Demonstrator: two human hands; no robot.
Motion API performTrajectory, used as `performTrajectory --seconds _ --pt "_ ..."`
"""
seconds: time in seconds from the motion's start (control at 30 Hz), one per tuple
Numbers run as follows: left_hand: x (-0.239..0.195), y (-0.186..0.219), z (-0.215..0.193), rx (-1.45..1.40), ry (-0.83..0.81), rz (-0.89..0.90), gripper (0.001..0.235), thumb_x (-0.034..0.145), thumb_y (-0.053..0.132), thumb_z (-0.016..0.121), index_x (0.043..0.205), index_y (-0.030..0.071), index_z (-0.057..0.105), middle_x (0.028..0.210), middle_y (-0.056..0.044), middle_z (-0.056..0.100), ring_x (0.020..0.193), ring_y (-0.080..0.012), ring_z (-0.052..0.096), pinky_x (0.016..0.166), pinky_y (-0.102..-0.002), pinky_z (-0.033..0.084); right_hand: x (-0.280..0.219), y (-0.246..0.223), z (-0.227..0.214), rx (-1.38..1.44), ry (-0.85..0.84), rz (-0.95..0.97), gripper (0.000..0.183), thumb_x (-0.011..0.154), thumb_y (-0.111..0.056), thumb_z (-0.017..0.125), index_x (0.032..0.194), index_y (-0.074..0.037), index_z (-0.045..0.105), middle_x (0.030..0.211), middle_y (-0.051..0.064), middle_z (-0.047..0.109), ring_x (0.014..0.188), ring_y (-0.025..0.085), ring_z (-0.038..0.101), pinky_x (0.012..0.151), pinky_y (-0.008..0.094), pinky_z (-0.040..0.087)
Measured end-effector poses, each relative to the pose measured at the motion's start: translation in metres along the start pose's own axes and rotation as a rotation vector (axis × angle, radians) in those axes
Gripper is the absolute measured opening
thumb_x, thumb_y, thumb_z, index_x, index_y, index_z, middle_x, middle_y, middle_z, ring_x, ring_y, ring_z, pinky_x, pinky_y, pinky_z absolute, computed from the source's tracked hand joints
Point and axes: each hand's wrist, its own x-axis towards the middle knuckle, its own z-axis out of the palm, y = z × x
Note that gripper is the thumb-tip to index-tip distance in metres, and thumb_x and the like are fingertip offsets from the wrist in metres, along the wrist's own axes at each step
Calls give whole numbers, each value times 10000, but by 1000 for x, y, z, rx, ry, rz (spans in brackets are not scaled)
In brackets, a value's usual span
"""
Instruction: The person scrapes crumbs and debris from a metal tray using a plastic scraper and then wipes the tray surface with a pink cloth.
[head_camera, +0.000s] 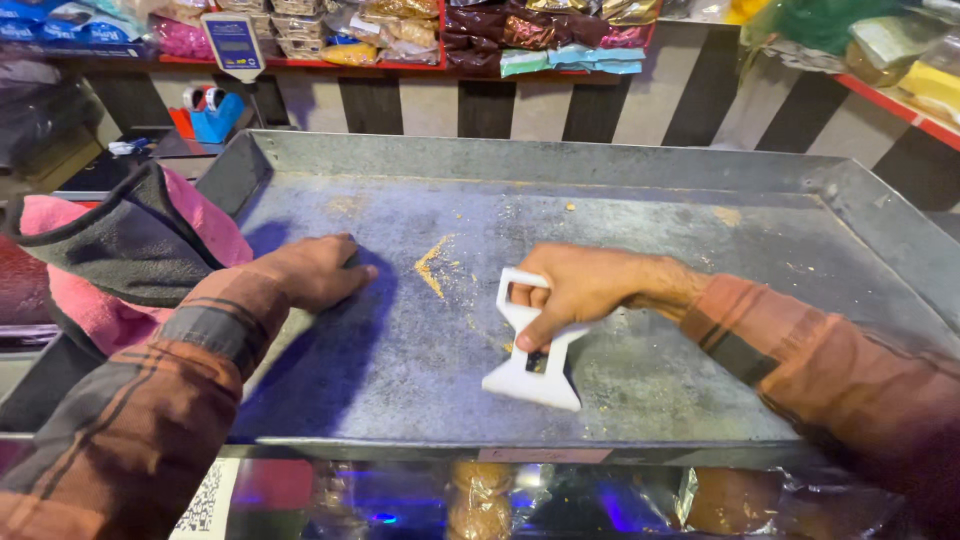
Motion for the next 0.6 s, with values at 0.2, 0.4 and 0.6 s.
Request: performTrajectory --seconds 0.2,0.4,0.6 --pt "5 -6 8 -33 78 -5 544 953 513 462 1357 201 651 1561 -5 533 1406 -354 512 1168 -527 436 32 30 -57 -122 283 -17 232 731 -237 889 847 -84 760 671 52 772 617 140 706 570 234 486" --pt "-3 -8 6 -36 72 -95 557 932 552 478 1412 302 610 1530 61 568 1411 -284 522 1178 -489 442 -5 -11 -19 126 114 -23 289 696 -142 929 873 -11 742 707 122 785 643 169 746 565 232 538" --pt "-8 -6 8 -76 77 -96 589 916 502 508 1451 268 587 1565 35 539 1447 -312 479 1215 -518 396 29 -24 27 7 -18 -96 293 727 -293 894 884 -80 768 725 61 786 704 151 761 637 242 548"
